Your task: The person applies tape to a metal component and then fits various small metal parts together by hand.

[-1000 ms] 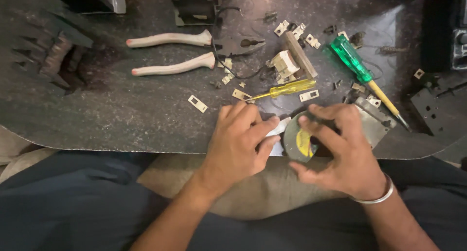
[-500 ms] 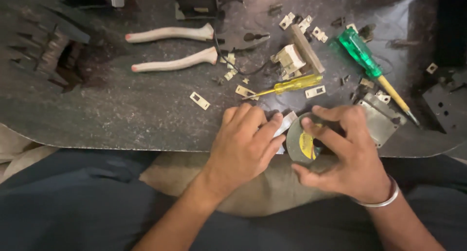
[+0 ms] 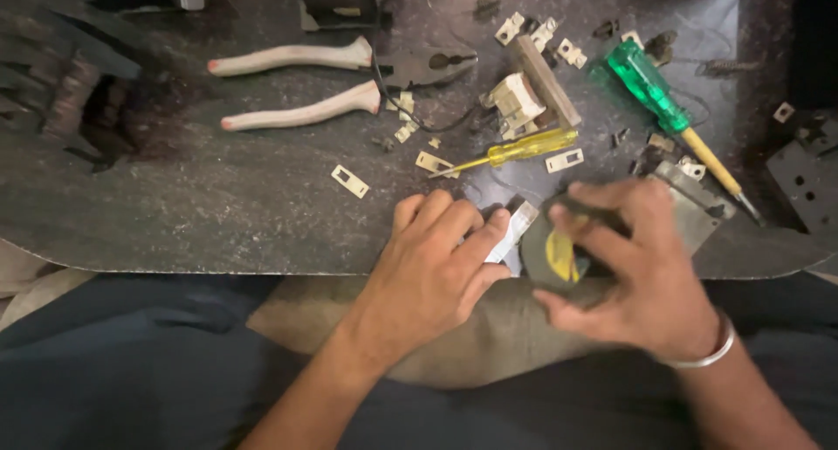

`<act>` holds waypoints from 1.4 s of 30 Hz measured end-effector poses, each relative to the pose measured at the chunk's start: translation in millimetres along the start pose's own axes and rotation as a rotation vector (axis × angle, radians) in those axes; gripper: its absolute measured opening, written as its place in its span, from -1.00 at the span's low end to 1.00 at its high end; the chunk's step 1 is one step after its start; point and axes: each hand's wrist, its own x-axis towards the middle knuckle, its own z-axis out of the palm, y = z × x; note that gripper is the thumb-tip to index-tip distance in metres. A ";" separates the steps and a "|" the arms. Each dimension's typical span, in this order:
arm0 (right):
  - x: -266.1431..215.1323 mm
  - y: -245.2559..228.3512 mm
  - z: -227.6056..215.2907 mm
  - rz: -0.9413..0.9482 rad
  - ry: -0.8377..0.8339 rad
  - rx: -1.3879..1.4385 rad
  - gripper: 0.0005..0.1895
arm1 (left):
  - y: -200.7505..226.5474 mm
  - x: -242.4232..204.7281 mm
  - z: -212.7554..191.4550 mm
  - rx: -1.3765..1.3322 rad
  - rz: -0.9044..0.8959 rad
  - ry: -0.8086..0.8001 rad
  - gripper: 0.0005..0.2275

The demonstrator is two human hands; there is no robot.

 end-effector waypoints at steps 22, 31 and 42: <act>-3.7 -11.0 11.8 -0.068 0.118 0.030 -0.24 | 5.5 2.5 12.3 0.128 0.005 0.179 -0.65; -4.1 -9.3 10.1 -0.059 0.117 0.035 -0.25 | 4.2 -0.9 14.0 0.120 0.019 0.194 -0.67; -7.8 -11.7 9.4 -0.113 0.062 0.140 -0.29 | 3.9 2.7 13.3 0.145 0.029 0.188 -0.63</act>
